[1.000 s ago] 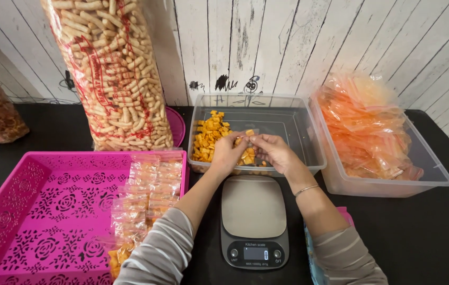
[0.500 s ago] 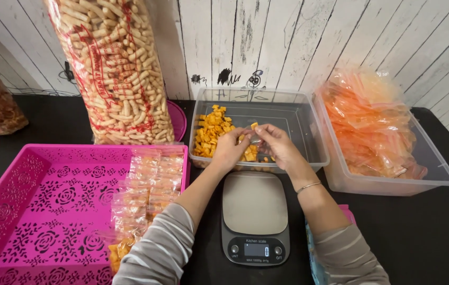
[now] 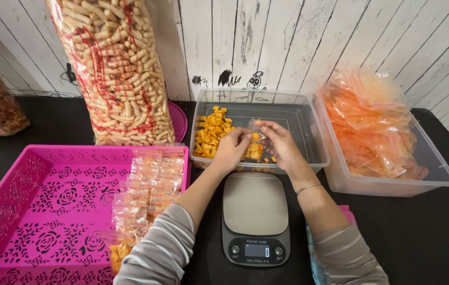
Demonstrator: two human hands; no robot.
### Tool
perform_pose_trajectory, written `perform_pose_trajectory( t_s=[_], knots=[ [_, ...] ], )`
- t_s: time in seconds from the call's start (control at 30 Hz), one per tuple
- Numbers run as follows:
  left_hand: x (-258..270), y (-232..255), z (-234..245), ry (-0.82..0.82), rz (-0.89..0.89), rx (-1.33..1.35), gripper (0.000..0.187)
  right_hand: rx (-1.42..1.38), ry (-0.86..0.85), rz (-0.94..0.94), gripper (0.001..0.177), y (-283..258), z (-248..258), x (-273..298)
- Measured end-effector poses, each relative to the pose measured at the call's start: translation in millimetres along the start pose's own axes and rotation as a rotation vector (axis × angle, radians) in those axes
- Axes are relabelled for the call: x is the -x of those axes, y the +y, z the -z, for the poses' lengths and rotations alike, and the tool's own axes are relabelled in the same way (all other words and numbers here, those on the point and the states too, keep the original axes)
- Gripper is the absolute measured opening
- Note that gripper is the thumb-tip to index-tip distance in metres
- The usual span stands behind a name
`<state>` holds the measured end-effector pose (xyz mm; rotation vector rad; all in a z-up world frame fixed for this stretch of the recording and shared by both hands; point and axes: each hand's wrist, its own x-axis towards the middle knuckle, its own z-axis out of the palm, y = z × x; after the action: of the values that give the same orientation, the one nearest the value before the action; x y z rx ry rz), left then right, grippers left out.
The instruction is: The person is filling small plastic bags with orange snack pieces, weighing them on a digital scale, and placing the filled bags into a pink basket.
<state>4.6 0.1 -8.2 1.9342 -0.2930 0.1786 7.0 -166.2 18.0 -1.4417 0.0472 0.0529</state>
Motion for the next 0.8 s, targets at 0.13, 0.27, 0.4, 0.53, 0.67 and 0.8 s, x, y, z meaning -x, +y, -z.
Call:
perform_pose_trajectory(
  t_s=[0.13, 0.27, 0.4, 0.53, 0.67, 0.8],
  knots=[
    [-3, -7, -1, 0.002, -0.008, 0.0, 0.029, -0.009, -0.008, -0.004, 0.035, 9, 7, -7],
    [-5, -17, -4, 0.067, -0.007, 0.02, 0.019, -0.028, -0.034, -0.004, 0.038, 21, 12, -14],
    [-7, -17, -2, 0.093, 0.04, 0.125, 0.017, 0.01, -0.051, 0.124, 0.034, 30, 20, -20],
    [2, 6, 4, 0.063, 0.04, 0.255, 0.021, 0.004, -0.056, 0.179, 0.029, 20, 20, -9],
    [-1, 8, 4, -0.005, 0.004, 0.361, 0.028, 0.088, -0.111, 0.225, 0.034, 6, 17, 8],
    [6, 18, 4, -0.013, 0.012, 0.368, 0.027, 0.121, -0.133, 0.241, 0.038, -11, 14, 25]
  ],
)
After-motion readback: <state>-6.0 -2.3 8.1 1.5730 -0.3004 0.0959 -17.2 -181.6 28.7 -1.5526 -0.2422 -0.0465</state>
